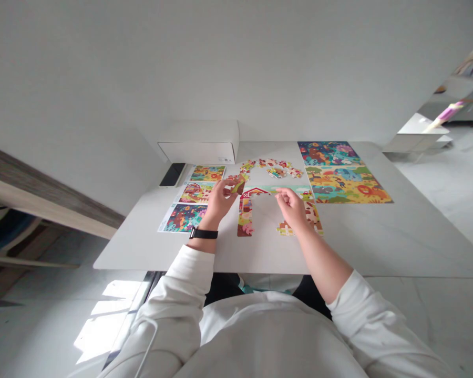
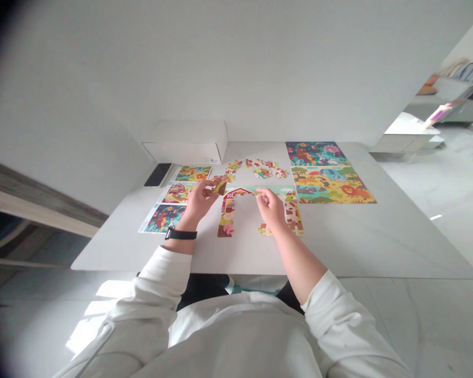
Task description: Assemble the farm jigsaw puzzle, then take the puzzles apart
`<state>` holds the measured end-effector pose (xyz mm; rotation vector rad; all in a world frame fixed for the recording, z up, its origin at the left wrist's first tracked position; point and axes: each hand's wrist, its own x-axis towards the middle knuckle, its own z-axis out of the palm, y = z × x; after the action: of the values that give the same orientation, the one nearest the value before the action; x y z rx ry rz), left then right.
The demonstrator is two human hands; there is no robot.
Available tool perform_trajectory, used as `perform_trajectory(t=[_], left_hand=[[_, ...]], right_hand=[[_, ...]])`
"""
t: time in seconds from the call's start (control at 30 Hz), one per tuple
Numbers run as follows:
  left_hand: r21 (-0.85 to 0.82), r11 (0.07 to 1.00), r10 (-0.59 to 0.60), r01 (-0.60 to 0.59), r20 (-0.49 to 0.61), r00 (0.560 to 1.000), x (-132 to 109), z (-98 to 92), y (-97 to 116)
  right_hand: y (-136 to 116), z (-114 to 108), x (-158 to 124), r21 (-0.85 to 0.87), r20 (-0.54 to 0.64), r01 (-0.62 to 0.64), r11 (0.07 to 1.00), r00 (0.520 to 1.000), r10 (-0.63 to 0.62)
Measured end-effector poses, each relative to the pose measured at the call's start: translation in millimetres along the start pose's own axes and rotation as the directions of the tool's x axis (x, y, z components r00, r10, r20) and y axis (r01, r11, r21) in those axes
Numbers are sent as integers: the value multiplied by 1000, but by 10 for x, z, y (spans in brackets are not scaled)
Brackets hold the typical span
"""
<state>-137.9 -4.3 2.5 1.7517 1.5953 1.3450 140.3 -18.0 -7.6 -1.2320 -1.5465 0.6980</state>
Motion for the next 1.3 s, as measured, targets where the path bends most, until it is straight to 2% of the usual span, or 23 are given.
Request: perform_trajectory(t=[0.17, 0.27, 0.33, 0.5, 0.67, 0.8, 0.93, 1.1, 1.3], left_hand=[[-343, 939, 97, -35, 168, 981, -340, 357, 332], [-388, 919, 158, -67, 209, 965, -475, 513, 462], [-394, 918, 134, -37, 223, 966, -498, 546, 497], [-480, 870, -6, 114, 222, 975, -445, 511, 445], [-532, 830, -65, 166, 204, 977, -401, 475, 378], [-502, 841, -78, 203, 259, 963, -402, 441, 414], [-422, 883, -64, 205, 323, 944, -410, 420, 433], [-414, 883, -79, 221, 333, 940, -406, 407, 397], [-413, 879, -106, 238, 317, 942, -392, 379, 394]], right_hand=[[-61, 21, -1, 146, 103, -24, 989, 995, 9], [-125, 9, -30, 186, 205, -47, 981, 979, 8], [-134, 2, -47, 178, 236, -52, 983, 972, 9], [-43, -9, -40, 127, 195, -49, 991, 980, 23], [13, -32, -5, 188, 131, -85, 978, 990, 60], [4, -39, 4, 249, 105, -108, 962, 991, 84], [-20, -31, -10, 265, 152, -113, 958, 986, 75], [-49, -18, -29, 225, 214, -118, 967, 974, 68], [-51, -30, -24, 218, 185, -102, 971, 981, 61]])
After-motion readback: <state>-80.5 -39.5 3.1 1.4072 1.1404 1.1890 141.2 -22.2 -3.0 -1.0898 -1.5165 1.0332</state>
